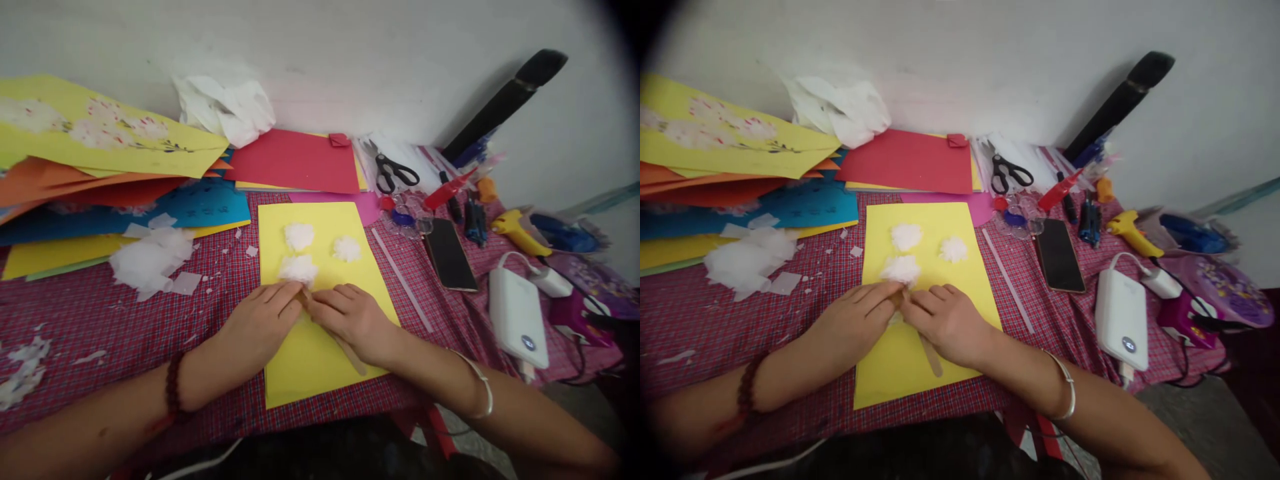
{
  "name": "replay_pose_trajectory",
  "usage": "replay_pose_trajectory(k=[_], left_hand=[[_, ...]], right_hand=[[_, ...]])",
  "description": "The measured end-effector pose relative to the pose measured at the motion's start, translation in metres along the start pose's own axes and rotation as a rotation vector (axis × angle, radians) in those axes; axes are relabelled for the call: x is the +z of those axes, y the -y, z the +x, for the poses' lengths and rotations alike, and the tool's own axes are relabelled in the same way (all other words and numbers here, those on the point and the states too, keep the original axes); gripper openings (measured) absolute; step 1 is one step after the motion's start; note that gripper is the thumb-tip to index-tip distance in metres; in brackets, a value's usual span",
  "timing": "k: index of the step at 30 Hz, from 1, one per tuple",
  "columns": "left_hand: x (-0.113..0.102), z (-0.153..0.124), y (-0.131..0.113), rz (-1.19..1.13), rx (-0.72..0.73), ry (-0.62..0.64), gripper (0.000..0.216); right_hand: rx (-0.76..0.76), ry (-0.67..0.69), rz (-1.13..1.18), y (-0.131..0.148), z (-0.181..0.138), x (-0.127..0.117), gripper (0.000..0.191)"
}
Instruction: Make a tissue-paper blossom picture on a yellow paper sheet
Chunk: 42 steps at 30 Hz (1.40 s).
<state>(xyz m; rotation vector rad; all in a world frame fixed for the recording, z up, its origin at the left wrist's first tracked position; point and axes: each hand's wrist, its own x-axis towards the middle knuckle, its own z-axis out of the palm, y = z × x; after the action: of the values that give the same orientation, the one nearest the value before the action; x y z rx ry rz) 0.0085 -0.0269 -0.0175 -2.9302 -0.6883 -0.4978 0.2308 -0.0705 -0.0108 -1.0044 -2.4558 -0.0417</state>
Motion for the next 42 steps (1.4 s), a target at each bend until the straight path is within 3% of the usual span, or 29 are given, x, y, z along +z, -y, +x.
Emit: replay_pose_trajectory(k=[3,7,10,13,15,17,19,21,23,26,28,30,34,38,42], left_hand=[[0.0,0.001,-0.001,-0.014,0.005,0.038,0.023],[-0.008,0.004,0.001,-0.131,-0.007,-0.004,0.018],[-0.024,0.008,0.013,-0.375,-0.226,-0.134,0.016],[-0.041,0.011,0.042,-0.676,-0.547,-0.08,0.013],[-0.05,0.011,0.067,-0.77,-0.594,0.082,0.016],[-0.058,0.007,0.09,-0.689,-0.566,0.23,0.019],[-0.065,0.0,0.104,-0.42,-0.582,0.278,0.021],[-0.074,-0.006,0.105,-0.069,-0.639,0.17,0.025],[-0.08,-0.009,0.095,0.153,-0.654,-0.046,0.026],[-0.08,-0.006,0.073,0.132,-0.518,-0.294,0.023],[-0.071,-0.002,0.062,0.079,-0.414,-0.279,0.028],[-0.06,0.003,0.059,0.043,-0.38,-0.176,0.033],[-0.057,0.007,0.073,-0.063,-0.539,-0.103,0.033],[-0.088,-0.002,0.097,-0.22,-0.73,-0.045,0.035],[-0.124,-0.022,0.112,-0.236,-0.793,0.048,0.037]], right_hand=[[0.138,-0.155,0.315,-0.003,-0.003,-0.007,0.021],[0.67,-0.253,0.874,-0.016,-0.001,-0.003,0.036],[0.869,-0.221,1.134,-0.026,0.001,0.005,0.041],[0.893,-0.166,1.196,-0.029,0.004,0.008,0.045],[0.881,-0.132,1.199,-0.028,0.005,0.007,0.046],[0.86,-0.118,1.194,-0.027,0.005,0.006,0.046],[0.849,-0.116,1.183,-0.027,0.004,0.005,0.046],[0.855,-0.106,1.169,-0.028,0.004,0.006,0.046],[0.868,-0.096,1.157,-0.028,0.004,0.006,0.047],[0.87,-0.092,1.145,-0.028,0.006,0.006,0.047],[0.855,-0.091,1.135,-0.027,0.007,0.005,0.047],[0.839,-0.093,1.12,-0.027,0.008,0.005,0.047],[0.831,-0.084,1.105,-0.028,0.008,0.005,0.045],[0.821,-0.09,1.113,-0.03,0.006,0.007,0.044],[0.837,-0.097,1.118,-0.032,0.006,0.01,0.046]])
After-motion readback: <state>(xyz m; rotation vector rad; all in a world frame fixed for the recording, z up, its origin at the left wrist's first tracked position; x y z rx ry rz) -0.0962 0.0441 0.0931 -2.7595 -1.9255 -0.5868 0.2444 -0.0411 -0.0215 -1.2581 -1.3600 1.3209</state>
